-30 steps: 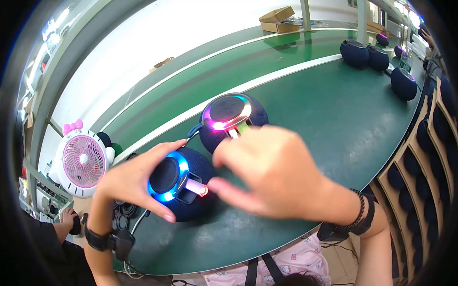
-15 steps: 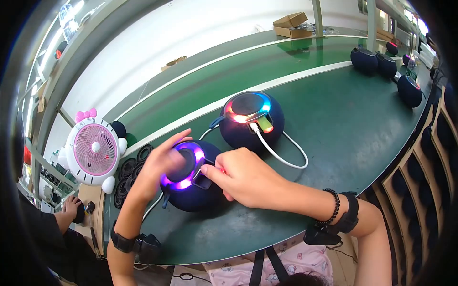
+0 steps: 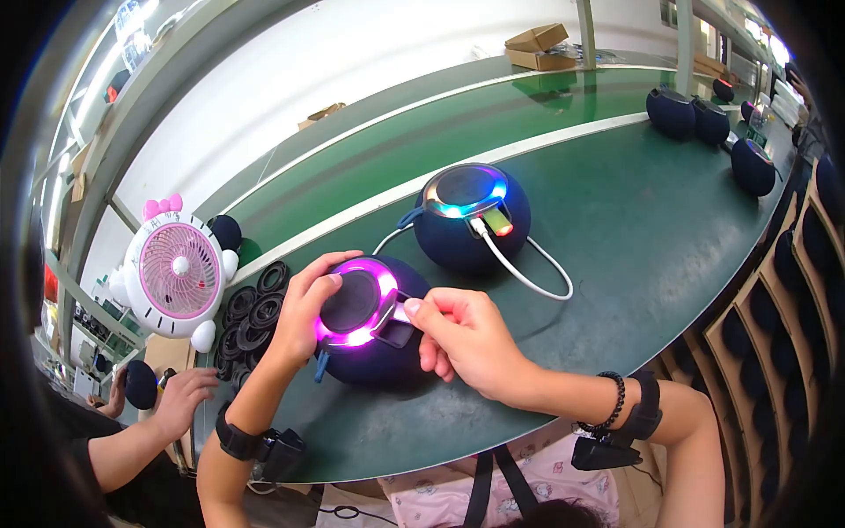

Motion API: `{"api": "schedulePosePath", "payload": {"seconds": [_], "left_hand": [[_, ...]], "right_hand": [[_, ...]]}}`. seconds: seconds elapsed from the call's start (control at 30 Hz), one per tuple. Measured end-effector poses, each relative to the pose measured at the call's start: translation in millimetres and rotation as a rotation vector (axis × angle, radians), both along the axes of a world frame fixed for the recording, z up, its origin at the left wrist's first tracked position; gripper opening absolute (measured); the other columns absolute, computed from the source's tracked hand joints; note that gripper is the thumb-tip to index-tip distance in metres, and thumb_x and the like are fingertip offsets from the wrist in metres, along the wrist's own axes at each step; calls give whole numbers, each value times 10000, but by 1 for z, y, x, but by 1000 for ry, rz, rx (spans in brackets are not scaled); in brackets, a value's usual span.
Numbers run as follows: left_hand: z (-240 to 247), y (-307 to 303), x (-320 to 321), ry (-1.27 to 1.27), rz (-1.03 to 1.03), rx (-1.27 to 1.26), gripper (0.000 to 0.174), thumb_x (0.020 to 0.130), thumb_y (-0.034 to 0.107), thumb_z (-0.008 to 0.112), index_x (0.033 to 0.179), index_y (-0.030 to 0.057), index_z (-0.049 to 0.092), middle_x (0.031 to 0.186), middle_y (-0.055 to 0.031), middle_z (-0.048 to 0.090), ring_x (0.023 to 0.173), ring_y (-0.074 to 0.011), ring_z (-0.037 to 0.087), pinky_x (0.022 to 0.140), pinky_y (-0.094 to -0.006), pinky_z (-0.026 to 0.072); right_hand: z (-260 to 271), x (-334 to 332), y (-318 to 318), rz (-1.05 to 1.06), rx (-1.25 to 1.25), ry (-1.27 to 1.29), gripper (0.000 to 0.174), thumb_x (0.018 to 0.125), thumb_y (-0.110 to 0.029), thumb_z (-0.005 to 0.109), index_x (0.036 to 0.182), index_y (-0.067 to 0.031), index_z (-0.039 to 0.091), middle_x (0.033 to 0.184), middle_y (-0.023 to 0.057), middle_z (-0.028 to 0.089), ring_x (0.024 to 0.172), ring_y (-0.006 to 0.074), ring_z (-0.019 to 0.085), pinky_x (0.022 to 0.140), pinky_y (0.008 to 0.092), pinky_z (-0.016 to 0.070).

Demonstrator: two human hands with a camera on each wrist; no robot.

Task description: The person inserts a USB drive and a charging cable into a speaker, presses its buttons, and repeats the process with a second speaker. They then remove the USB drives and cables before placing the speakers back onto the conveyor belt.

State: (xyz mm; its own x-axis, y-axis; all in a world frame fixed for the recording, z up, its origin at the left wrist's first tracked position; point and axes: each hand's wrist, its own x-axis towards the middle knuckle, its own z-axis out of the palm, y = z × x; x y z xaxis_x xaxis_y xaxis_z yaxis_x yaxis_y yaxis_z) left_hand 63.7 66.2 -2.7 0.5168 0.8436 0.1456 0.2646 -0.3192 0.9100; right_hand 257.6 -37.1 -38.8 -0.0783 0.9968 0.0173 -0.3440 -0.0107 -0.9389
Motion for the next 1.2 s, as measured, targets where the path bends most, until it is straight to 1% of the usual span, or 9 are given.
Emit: {"api": "schedulePosePath", "payload": {"seconds": [0.17,0.3,0.63,0.77,0.83,0.87,0.93,1.07,1.2], "left_hand": [[-8,-2,2,15,57,129,347,882,193,567,1151,-16,637,1006,-140,704,921,-179,661,871,-324,500],[-11,-6,1,-138,-25,-40,380,852,162,565,1199,14,612,1041,-106,676,979,-178,622,910,-298,468],[4,-14,0,-52,-58,-170,508,797,134,625,1292,65,531,1159,-106,606,1072,-186,579,988,-325,426],[8,-12,-13,-109,-216,-85,1041,621,384,896,1462,74,367,1376,-168,484,1300,-265,469,1082,-378,366],[15,-23,-13,143,-326,359,1235,480,406,955,1480,28,335,1417,-193,445,1347,-291,425,1099,-393,352],[15,-29,-10,334,-267,554,1240,442,397,969,1453,2,367,1376,-194,488,1311,-299,468,1093,-400,358],[18,-25,-10,315,-270,464,1219,432,383,968,1434,-7,392,1319,-177,547,1255,-287,524,1082,-393,370],[37,29,-27,103,-105,161,1223,406,301,962,1441,-17,392,1339,-138,545,1262,-242,515,1088,-370,362],[49,140,-16,57,134,169,1037,581,251,914,1437,-14,391,1358,-162,529,1243,-268,530,1053,-367,411]], "right_hand": [[30,20,-45,22,-90,12,301,1019,-296,509,842,-55,541,616,76,616,473,94,552,438,214,429],[39,60,-85,-91,129,-104,308,1042,-307,438,902,-37,486,695,129,649,572,149,624,504,240,491],[32,118,-72,-484,278,-118,356,1031,-357,445,779,-107,409,602,90,552,504,111,506,459,223,391],[35,164,-35,-589,347,-454,353,1017,-325,472,784,-60,490,572,59,551,506,109,509,483,241,377],[25,193,-13,-506,248,-1050,367,1002,-300,487,766,-23,529,554,66,538,504,131,509,500,300,383],[16,201,-3,-520,240,-1049,367,1002,-300,487,766,-23,529,554,66,538,504,131,509,500,300,383],[-1,214,16,-464,170,-1068,373,985,-295,502,745,-11,539,558,85,532,502,167,506,516,349,388],[-21,213,23,-439,103,-1128,361,971,-320,514,763,-30,566,560,99,534,504,226,524,522,376,391],[-28,205,21,-437,186,-1170,313,957,-288,517,762,-48,567,551,124,507,512,315,502,511,399,371]]}}
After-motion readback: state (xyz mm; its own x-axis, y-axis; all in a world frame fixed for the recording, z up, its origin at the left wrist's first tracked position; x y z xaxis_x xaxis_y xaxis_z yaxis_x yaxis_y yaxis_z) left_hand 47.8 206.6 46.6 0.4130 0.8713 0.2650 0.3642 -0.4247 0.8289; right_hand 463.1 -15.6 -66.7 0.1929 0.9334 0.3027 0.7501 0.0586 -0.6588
